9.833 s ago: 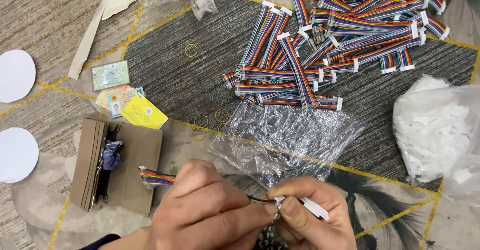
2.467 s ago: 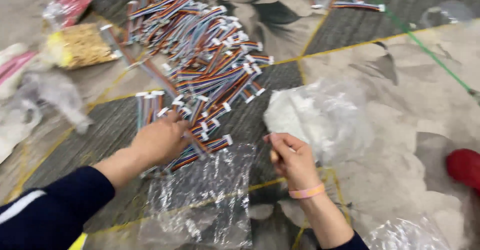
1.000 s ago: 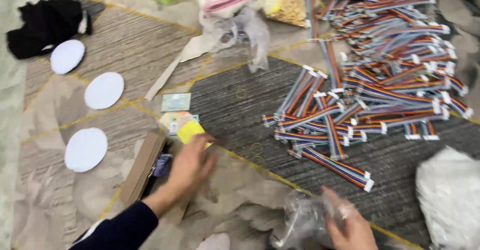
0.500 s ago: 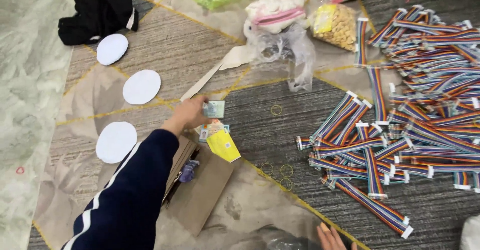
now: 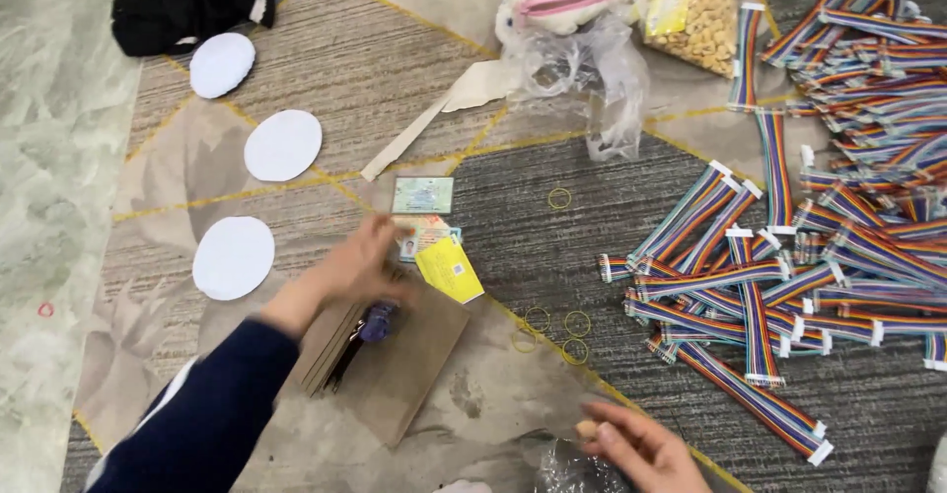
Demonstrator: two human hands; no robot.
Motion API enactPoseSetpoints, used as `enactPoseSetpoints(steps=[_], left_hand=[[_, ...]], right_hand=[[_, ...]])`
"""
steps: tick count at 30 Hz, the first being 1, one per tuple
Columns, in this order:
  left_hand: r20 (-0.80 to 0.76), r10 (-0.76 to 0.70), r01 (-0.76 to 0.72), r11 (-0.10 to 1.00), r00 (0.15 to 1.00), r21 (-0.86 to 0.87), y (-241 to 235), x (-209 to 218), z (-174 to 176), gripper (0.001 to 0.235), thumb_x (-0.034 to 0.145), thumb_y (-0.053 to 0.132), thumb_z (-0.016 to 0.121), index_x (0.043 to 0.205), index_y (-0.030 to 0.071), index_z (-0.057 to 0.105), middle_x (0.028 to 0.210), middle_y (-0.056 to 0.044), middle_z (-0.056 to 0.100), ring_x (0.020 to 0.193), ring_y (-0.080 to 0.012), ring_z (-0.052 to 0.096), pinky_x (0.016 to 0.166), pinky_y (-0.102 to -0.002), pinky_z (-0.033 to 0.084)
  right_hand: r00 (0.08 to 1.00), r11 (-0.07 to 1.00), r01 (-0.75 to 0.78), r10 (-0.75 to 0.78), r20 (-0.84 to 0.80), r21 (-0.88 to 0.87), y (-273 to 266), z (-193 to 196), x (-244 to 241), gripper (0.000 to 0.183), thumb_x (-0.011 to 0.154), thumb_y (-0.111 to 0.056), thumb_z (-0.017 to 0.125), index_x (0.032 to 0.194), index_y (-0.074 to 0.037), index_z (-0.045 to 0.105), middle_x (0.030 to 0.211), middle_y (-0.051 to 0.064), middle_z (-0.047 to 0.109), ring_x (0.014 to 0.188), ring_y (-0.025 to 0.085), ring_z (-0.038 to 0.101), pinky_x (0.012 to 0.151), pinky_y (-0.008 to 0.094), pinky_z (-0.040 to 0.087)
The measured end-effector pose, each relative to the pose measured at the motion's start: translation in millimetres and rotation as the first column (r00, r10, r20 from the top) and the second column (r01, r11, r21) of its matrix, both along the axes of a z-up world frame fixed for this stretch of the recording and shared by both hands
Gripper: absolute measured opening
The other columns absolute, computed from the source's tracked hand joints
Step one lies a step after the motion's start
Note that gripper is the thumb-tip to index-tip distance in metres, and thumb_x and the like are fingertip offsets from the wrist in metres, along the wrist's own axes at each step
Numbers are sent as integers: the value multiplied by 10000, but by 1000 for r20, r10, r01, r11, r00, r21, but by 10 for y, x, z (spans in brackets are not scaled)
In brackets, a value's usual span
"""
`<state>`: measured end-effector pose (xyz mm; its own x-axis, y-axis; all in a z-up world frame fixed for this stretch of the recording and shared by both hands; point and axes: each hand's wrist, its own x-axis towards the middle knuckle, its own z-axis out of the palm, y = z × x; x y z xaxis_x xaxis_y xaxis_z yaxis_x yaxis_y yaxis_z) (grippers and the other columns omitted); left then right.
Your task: Manually attaching plastic connectors to the ends of ribbon cables and organizing cards into a wallet.
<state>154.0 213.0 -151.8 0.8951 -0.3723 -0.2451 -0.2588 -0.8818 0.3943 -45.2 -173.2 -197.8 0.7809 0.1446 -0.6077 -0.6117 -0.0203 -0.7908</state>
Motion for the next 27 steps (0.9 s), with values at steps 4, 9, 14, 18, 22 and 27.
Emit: enactPoseSetpoints(steps=[4,9,14,18,22,27], left_hand=[[76,-298,224,841,952,492,72,-487,20,909,392,398,941,1145,207,469,1506,-120,173,1341,-372,263,993,-535,339],[227,-539,442,819,811,367,-3,-495,89,682,495,350,830,1049,66,550,1502,-142,218,1398,-298,162,1045,-494,229],[8,-296,295,947,955,-125,-529,-457,430,721,584,455,756,1169,108,516,1508,-152,182,1390,-346,147,1067,-516,192],[104,74,-102,948,992,303,-50,-318,-20,1233,505,629,844,1457,248,159,1521,-198,63,1355,-396,195,963,-662,292],[-113,299,-292,953,947,74,247,-460,-70,1076,579,301,788,1460,280,170,1377,-166,362,1153,-362,496,931,-425,459],[-397,52,-63,998,916,-16,81,-434,300,851,587,226,700,1367,324,376,1341,-68,474,1196,-258,485,967,-424,441]], right_hand=[[995,999,-1,-4,-105,-50,142,-151,-130,405,793,-100,599,1179,11,651,970,189,819,842,254,777,812,355,623],[964,994,106,-98,-249,16,291,-346,-272,359,798,24,651,1153,68,683,944,248,802,832,280,748,761,342,595],[979,997,64,-55,-195,40,316,-320,-352,363,798,-49,651,1145,48,693,940,214,816,842,229,756,760,294,580],[995,991,41,-29,-94,125,446,-524,-456,327,782,-16,666,1095,64,717,889,186,811,760,191,738,696,263,580],[978,983,20,19,-209,184,592,-374,-409,360,797,-23,657,1147,59,673,961,199,791,878,214,742,770,263,574],[991,994,-107,108,-73,20,899,-182,-354,303,798,-131,699,1091,-63,737,816,27,727,684,75,598,659,180,485]])
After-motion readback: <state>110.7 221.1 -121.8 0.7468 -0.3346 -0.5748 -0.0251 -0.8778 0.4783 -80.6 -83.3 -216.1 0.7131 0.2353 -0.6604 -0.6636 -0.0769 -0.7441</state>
